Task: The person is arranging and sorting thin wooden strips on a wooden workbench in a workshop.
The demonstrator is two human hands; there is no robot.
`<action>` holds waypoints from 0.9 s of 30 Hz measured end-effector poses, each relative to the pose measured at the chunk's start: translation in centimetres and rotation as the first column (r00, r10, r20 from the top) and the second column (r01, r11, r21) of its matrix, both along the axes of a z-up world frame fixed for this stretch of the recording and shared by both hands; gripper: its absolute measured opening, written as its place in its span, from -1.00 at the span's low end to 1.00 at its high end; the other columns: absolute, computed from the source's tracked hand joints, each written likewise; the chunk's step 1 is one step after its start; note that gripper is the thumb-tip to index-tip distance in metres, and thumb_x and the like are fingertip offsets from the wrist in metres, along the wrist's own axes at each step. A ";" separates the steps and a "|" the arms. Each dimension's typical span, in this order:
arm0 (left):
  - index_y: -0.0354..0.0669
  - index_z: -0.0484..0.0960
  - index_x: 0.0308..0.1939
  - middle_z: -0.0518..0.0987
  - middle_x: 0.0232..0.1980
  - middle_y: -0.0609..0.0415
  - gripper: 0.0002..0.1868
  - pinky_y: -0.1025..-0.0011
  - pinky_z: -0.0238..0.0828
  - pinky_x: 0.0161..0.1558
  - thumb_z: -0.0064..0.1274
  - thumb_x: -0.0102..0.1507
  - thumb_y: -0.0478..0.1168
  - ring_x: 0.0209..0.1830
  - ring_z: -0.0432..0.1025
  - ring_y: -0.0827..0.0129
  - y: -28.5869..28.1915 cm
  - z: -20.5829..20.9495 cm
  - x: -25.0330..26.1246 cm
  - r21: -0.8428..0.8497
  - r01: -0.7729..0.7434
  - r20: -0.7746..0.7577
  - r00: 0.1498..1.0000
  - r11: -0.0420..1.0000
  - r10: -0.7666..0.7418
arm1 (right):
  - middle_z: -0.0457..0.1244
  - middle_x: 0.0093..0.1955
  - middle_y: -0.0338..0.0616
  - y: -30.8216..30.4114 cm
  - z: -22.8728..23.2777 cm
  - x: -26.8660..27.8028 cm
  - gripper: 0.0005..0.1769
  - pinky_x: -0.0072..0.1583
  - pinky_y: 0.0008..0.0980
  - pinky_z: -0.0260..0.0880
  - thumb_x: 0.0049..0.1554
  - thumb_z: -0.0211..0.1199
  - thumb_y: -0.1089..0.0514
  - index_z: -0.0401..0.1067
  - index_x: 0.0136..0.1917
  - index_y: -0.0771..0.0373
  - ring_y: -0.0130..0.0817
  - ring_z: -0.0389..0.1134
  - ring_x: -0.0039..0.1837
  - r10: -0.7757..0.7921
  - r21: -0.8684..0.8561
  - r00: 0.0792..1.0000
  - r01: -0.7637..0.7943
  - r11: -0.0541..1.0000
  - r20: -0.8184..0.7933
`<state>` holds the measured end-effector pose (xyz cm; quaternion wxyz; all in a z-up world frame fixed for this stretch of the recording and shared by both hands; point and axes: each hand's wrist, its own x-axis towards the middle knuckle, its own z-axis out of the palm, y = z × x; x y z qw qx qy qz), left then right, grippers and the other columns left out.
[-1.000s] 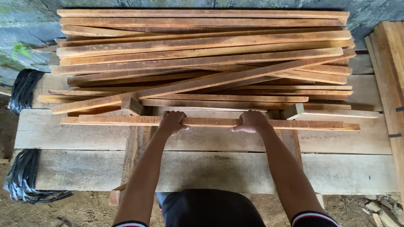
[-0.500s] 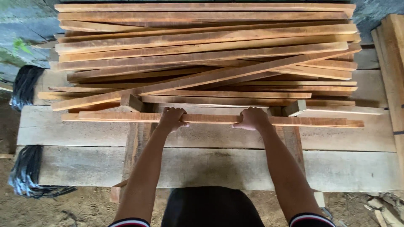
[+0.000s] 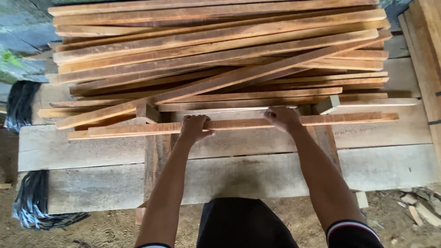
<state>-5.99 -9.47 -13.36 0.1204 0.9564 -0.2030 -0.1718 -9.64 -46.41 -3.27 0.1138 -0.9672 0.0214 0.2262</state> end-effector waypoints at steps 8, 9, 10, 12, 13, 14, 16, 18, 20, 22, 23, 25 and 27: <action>0.03 0.48 0.34 0.61 0.26 -0.02 -0.29 -0.04 0.16 0.37 0.05 0.22 0.29 0.25 0.50 0.05 1.6 3.1 0.2 -0.319 -0.056 -0.123 0.992 0.946 0.017 | 0.43 -0.20 -0.11 0.8 -4.3 4.3 -0.46 0.02 0.00 0.53 0.32 0.06 -0.42 0.58 -0.02 0.00 0.01 0.50 -0.06 -0.108 -0.015 0.850 0.135 0.991 0.516; -0.01 0.51 0.29 0.63 0.21 -0.10 -0.37 -0.11 0.30 0.29 0.05 0.24 0.21 0.19 0.52 -0.09 2.5 2.5 0.2 -0.477 -0.095 -0.139 0.990 0.874 0.032 | 0.41 -0.28 -0.14 0.1 -7.1 5.7 -0.65 -0.07 0.08 0.55 0.29 0.19 -0.31 0.55 0.00 -0.07 0.00 0.50 -0.14 -0.027 -0.093 0.774 0.111 0.989 0.633; -0.01 0.51 0.29 0.63 0.21 -0.10 -0.37 -0.11 0.30 0.29 0.05 0.24 0.21 0.19 0.52 -0.09 3.0 4.8 0.0 -0.476 -0.112 -0.153 0.987 0.872 0.043 | 0.41 -0.28 -0.14 0.3 -6.0 6.8 -0.65 -0.07 0.08 0.55 0.29 0.19 -0.31 0.55 0.00 -0.07 0.00 0.50 -0.14 -0.018 -0.095 0.783 0.098 0.991 0.621; 0.12 0.60 0.09 0.65 -0.04 0.06 -0.64 0.07 0.49 0.04 -0.02 0.32 0.13 -0.06 0.60 0.09 3.7 9.5 0.3 -0.292 0.020 0.330 0.940 0.956 0.081 | 0.38 -0.09 -0.21 0.5 -3.7 9.5 -0.62 0.03 -0.10 0.50 0.09 0.48 -0.08 0.51 0.14 -0.01 -0.09 0.48 0.00 0.231 -0.175 0.453 -0.162 0.971 0.861; 0.12 0.60 0.09 0.65 -0.04 0.06 -0.64 0.07 0.49 0.04 -0.02 0.32 0.13 -0.06 0.60 0.09 4.0 6.3 2.5 -0.292 0.013 0.323 0.943 0.956 0.086 | 0.38 -0.09 -0.21 1.6 -2.5 10.1 -0.62 0.03 -0.10 0.50 0.09 0.48 -0.08 0.51 0.14 -0.01 -0.09 0.48 0.00 0.233 -0.174 0.458 -0.167 0.970 0.858; 0.03 0.56 0.12 0.57 0.01 0.03 -0.60 0.08 0.39 0.11 0.09 0.24 0.02 0.02 0.50 0.08 3.9 3.1 4.5 -0.285 0.060 0.504 0.858 0.957 0.096 | 0.32 0.13 -0.13 2.5 -1.3 10.4 -0.43 0.20 -0.03 0.37 0.04 0.48 -0.06 0.45 0.29 0.05 -0.03 0.34 0.23 0.286 -0.202 0.493 -0.218 0.955 0.822; -0.06 0.53 0.16 0.49 0.05 0.01 -0.51 0.09 0.29 0.17 0.20 0.15 -0.09 0.10 0.40 0.07 3.7 1.2 6.5 -0.270 0.104 0.665 0.740 0.957 0.106 | 0.25 0.35 -0.05 3.1 -1.0 11.2 -0.23 0.37 0.04 0.25 -0.02 0.48 -0.04 0.40 0.44 0.11 0.04 0.20 0.47 0.339 -0.226 0.524 -0.270 0.936 0.781; -0.10 0.29 0.44 0.37 0.29 -0.08 -0.22 -0.10 -0.02 0.45 0.17 0.22 0.09 0.39 0.26 0.03 3.6 4.3 6.7 -0.278 -0.049 0.683 0.692 0.959 0.233 | 0.25 0.44 -0.01 2.6 -2.6 12.2 -0.08 0.54 0.12 -0.04 0.08 0.36 -0.25 0.26 0.61 0.10 0.02 0.11 0.56 0.367 -0.294 0.694 -0.228 0.928 0.620; -0.14 0.32 0.34 0.40 0.19 -0.09 -0.28 -0.12 -0.03 0.45 0.18 0.24 0.11 0.31 0.30 0.02 3.7 1.6 7.9 -0.246 -0.073 0.688 0.690 0.966 0.228 | 0.27 0.36 -0.03 3.4 -1.5 12.5 -0.17 0.49 0.15 0.06 0.10 0.37 -0.22 0.30 0.55 0.08 0.02 0.19 0.47 0.373 -0.321 0.688 -0.210 0.923 0.623; -0.19 0.35 0.25 0.43 0.08 -0.11 -0.33 -0.15 -0.03 0.44 0.19 0.25 0.14 0.24 0.34 0.00 3.7 0.3 8.4 -0.215 -0.097 0.693 0.687 0.972 0.221 | 0.29 0.27 -0.06 2.9 -1.6 12.9 -0.26 0.44 0.17 0.16 0.13 0.39 -0.19 0.34 0.49 0.07 0.02 0.27 0.39 0.378 -0.348 0.682 -0.190 0.918 0.626; -0.14 0.38 0.13 0.43 -0.03 -0.04 -0.37 -0.16 -0.03 0.42 0.27 0.17 0.11 0.13 0.37 0.07 3.8 0.4 8.4 -0.164 -0.112 0.714 0.672 0.980 0.197 | 0.31 0.16 -0.20 2.1 -2.3 13.2 -0.31 0.41 0.04 0.22 0.05 0.41 -0.26 0.40 0.36 0.00 -0.15 0.32 0.30 0.495 -0.485 0.596 -0.195 0.853 0.632; -0.09 0.40 0.01 0.42 -0.14 0.04 -0.40 -0.18 -0.02 0.41 0.36 0.09 0.07 0.03 0.40 0.13 4.2 0.9 8.0 -0.116 -0.129 0.737 0.653 0.985 0.172 | 0.34 0.04 -0.35 0.7 -3.1 13.2 -0.37 0.37 -0.09 0.28 -0.04 0.43 -0.33 0.45 0.23 -0.08 -0.31 0.37 0.21 0.608 -0.614 0.501 -0.179 0.769 0.616; -0.10 0.41 -0.04 0.44 -0.19 0.03 -0.39 -0.25 -0.04 0.43 0.41 0.06 0.07 -0.04 0.44 0.14 4.9 2.0 8.0 -0.099 -0.085 0.753 0.645 0.991 0.131 | 0.31 -0.10 -0.38 -0.2 -3.1 13.5 -0.56 0.32 -0.18 0.32 0.31 0.02 -0.43 0.42 0.04 -0.11 -0.39 0.41 0.08 0.725 -0.710 0.333 -0.191 0.678 0.603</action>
